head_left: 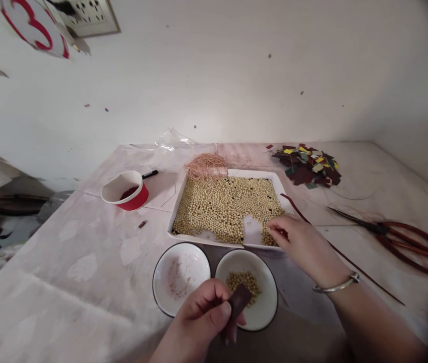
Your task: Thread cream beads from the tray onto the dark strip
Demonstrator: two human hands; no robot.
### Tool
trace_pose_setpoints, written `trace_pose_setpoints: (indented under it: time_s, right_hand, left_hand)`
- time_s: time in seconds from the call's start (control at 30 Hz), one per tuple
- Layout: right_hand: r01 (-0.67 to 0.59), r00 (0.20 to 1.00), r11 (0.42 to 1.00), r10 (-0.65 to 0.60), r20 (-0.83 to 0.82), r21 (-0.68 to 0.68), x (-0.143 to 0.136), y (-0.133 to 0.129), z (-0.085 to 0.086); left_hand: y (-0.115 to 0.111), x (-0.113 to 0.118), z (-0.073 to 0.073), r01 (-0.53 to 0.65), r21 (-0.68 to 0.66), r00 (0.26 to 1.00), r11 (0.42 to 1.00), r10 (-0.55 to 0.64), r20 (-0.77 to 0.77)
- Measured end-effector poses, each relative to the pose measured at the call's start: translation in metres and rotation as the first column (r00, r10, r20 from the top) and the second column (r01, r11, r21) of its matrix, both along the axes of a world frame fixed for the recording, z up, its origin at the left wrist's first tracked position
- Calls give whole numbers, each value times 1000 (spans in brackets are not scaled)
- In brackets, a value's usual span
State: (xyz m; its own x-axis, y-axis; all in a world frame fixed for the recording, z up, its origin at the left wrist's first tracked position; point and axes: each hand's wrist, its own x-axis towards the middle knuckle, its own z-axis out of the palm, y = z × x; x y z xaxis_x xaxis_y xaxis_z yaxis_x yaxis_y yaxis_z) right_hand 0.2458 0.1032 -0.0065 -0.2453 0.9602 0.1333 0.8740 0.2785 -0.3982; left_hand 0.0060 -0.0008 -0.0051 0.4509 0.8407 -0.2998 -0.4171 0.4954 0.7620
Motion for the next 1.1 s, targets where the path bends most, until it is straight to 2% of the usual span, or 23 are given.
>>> trace_pose_setpoints:
  time_s: [0.13,0.4,1.1]
  right_hand:
    - [-7,999,999,9,35,-51,1,4,-10]
    - [-77,992,992,87,95,-105,-3,2,-2]
    - [-73,985,987,94,147,-146,-3,6,2]
  left_hand:
    - [0,-1,-3,8,16,1000,1000,-8,6]
    - [-1,-1,-5,8,0,1000,1000,-8,-25]
    - [-2,0,-3,-2,-22,1000,1000,2,-25]
